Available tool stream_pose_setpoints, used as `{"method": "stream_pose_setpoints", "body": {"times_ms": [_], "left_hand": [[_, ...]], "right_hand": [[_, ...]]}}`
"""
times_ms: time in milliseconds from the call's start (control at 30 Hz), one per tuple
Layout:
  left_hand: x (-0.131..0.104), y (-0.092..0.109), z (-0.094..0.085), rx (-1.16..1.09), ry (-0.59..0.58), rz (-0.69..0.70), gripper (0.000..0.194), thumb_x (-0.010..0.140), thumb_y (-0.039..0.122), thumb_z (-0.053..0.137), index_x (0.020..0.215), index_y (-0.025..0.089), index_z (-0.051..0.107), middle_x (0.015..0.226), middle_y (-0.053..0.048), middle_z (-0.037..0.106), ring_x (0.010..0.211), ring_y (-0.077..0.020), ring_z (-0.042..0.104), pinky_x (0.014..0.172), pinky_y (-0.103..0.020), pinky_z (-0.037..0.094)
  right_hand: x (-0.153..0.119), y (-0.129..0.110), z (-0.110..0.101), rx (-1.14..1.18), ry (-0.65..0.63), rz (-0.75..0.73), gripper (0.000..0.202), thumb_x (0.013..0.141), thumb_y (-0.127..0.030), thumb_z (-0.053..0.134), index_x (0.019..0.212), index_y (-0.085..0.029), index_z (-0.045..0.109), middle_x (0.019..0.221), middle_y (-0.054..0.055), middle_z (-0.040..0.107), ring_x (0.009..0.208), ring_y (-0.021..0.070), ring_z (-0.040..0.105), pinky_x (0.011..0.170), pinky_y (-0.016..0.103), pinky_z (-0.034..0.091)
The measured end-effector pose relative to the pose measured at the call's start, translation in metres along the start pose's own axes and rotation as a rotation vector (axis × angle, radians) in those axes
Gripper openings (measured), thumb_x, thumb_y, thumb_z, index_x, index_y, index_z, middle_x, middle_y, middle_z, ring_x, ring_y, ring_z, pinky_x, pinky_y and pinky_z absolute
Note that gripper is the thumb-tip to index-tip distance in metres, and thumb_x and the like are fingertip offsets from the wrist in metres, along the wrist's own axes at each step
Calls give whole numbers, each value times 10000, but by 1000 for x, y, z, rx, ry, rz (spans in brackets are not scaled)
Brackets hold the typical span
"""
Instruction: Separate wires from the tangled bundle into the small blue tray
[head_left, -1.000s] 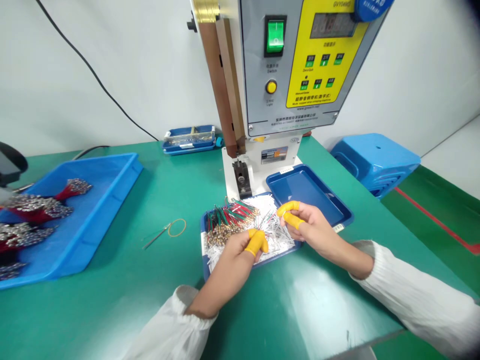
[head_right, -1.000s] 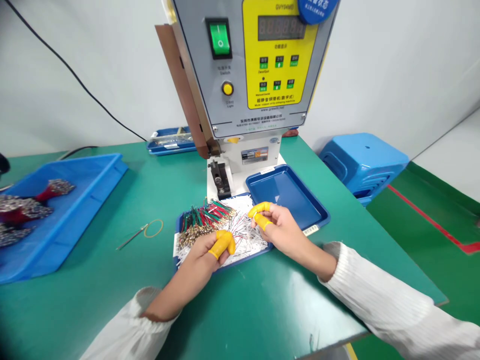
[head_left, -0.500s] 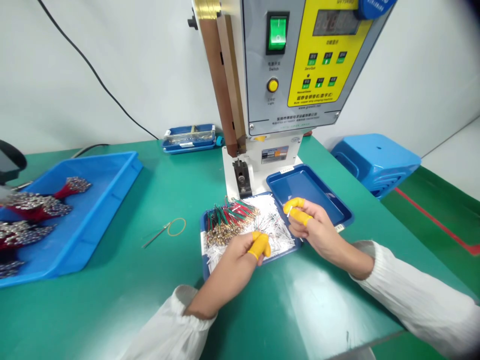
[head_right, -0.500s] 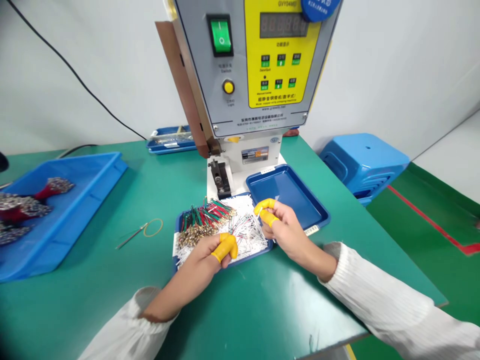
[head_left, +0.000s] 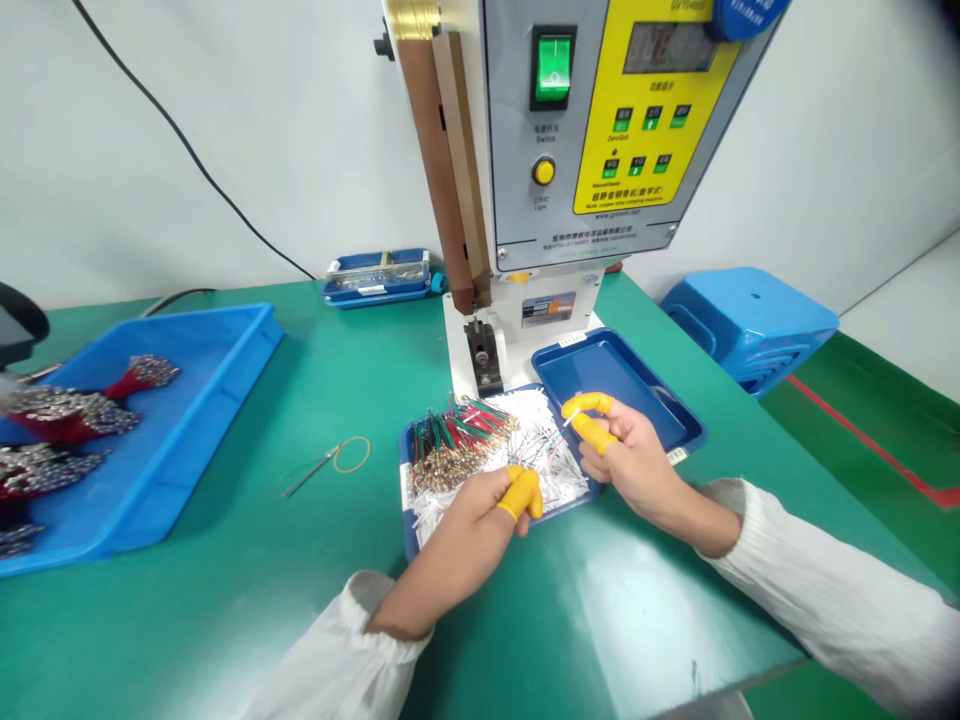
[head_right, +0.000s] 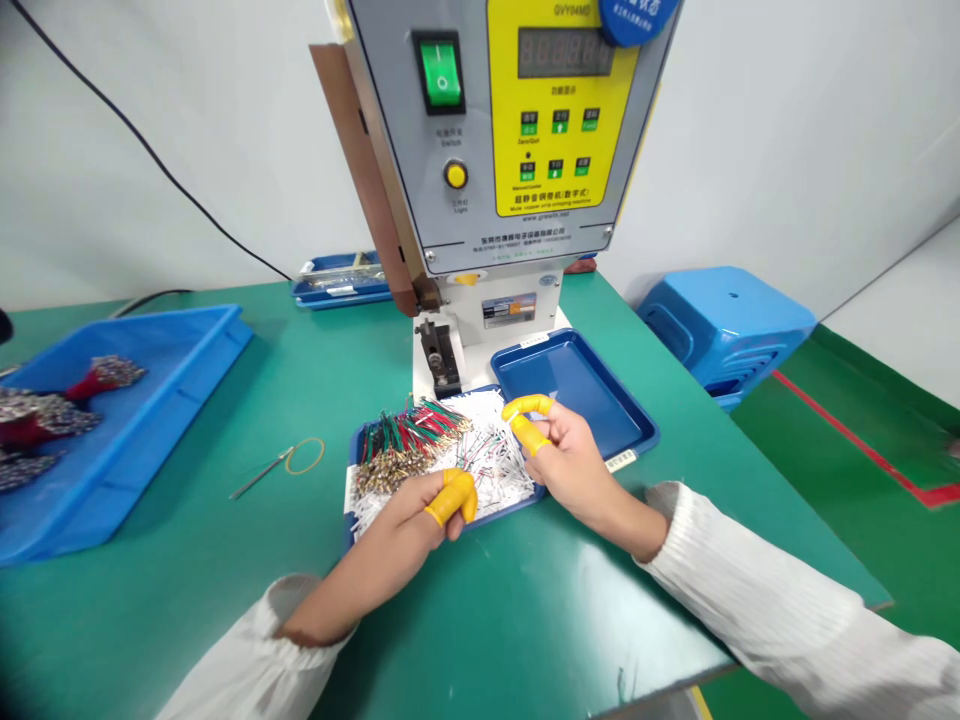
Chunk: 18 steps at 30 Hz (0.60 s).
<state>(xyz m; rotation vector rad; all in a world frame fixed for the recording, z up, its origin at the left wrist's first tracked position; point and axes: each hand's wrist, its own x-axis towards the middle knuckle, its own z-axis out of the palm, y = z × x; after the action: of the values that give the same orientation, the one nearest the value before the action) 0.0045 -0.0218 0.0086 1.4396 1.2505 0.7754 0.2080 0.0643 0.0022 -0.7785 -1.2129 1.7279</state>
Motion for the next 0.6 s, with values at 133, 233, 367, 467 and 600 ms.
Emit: {"method": "stream_pose_setpoints", "body": {"times_ms": [133,233,367,467,600], "left_hand": [[1,-2,0,10,-13,4,216,802,95,400,762,195,587,691,25,584,646,-144,483,654,-283,346],[0,-1,0,22,-17,11,231,830,97,390,767,196,589,697,21,589,665,-151,497,663,-285,350],[0,2,1,21,-18,29,227,829,86,393,759,198,578,714,17,600,701,-159,520,675,-283,356],[1,3,1,16,-29,24,231,823,75,398,771,201,586,717,22,604,705,-158,522,684,-282,360],[1,3,0,-4,-43,18,235,835,82,391,770,204,582,718,20,603,703,-163,519,687,-284,362]], "right_hand": [[0,1,1,2,-4,-2,242,919,-387,733,1052,-220,618,513,-142,260,416,46,149,399,189,163],[0,0,3,5,4,-3,244,914,-391,739,1040,-220,620,515,-139,273,415,46,158,400,191,164],[-1,-1,3,16,22,-2,234,915,-376,742,1051,-226,624,536,-132,280,428,48,155,407,198,157],[-2,0,3,32,8,-22,231,930,-359,730,1093,-234,624,547,-131,265,439,51,150,415,202,156],[-4,1,3,30,1,-23,210,939,-371,721,1061,-230,625,541,-132,241,439,53,144,416,207,160]]}}
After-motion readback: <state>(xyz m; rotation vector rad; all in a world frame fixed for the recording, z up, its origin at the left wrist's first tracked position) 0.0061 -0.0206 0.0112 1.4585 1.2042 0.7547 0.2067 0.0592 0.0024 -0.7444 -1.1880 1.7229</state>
